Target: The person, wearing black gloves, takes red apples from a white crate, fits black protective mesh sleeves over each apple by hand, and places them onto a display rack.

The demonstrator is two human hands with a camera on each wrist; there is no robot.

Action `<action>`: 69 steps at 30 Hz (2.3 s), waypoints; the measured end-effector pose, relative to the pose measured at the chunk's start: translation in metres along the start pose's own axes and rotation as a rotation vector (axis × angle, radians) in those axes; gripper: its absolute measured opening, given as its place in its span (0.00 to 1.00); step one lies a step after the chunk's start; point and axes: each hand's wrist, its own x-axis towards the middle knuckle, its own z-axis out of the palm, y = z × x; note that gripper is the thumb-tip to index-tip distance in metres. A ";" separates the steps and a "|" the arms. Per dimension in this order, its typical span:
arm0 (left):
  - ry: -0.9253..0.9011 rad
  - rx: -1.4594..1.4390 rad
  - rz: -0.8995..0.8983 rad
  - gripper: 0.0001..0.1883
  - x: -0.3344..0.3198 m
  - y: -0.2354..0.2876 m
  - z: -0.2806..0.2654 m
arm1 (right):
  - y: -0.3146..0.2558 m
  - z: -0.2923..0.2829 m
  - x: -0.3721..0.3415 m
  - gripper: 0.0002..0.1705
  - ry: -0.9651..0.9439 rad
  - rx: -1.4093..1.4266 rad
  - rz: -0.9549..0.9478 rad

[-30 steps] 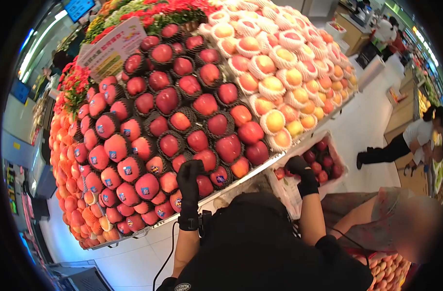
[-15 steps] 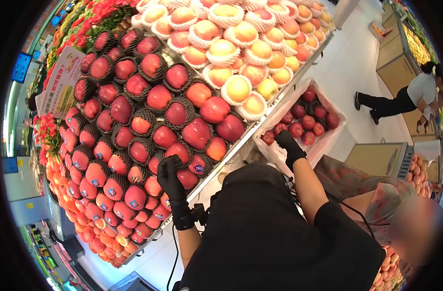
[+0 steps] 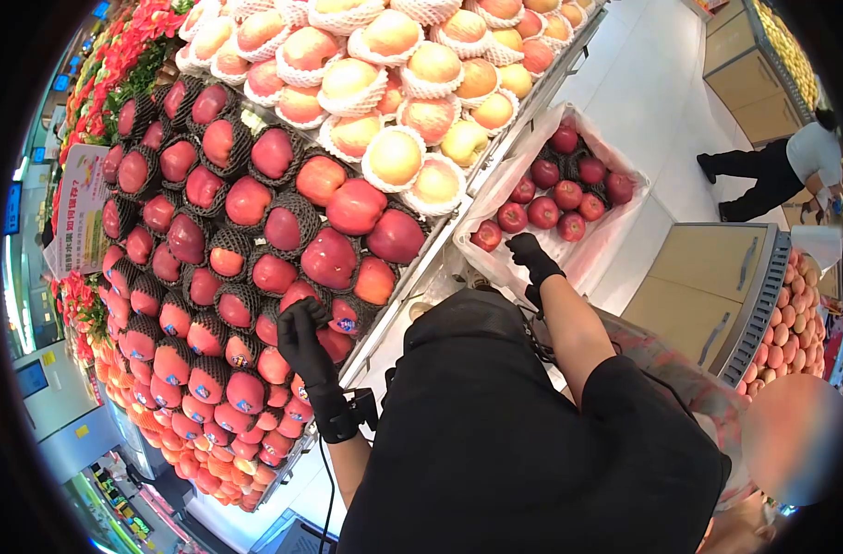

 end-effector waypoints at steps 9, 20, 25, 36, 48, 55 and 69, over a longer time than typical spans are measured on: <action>-0.032 0.047 -0.008 0.10 -0.002 0.010 0.020 | -0.050 -0.005 0.014 0.27 0.059 1.528 0.749; -0.014 0.110 -0.054 0.10 -0.010 0.013 0.018 | -0.081 -0.022 -0.003 0.43 0.214 1.789 0.540; -0.008 0.098 -0.069 0.10 -0.011 0.013 0.018 | -0.080 -0.024 -0.002 0.41 0.187 1.816 0.579; -0.033 0.118 -0.077 0.11 -0.015 0.013 0.021 | -0.064 0.000 0.013 0.33 0.197 1.861 0.642; -0.034 0.097 -0.050 0.11 -0.017 0.008 0.018 | -0.076 -0.022 -0.008 0.33 0.126 1.791 0.513; -0.032 0.068 -0.020 0.10 -0.022 0.008 0.016 | -0.047 0.040 0.034 0.34 0.118 1.520 0.557; -0.018 0.001 -0.035 0.11 -0.021 0.007 -0.002 | -0.062 -0.073 -0.062 0.40 -0.123 1.740 0.536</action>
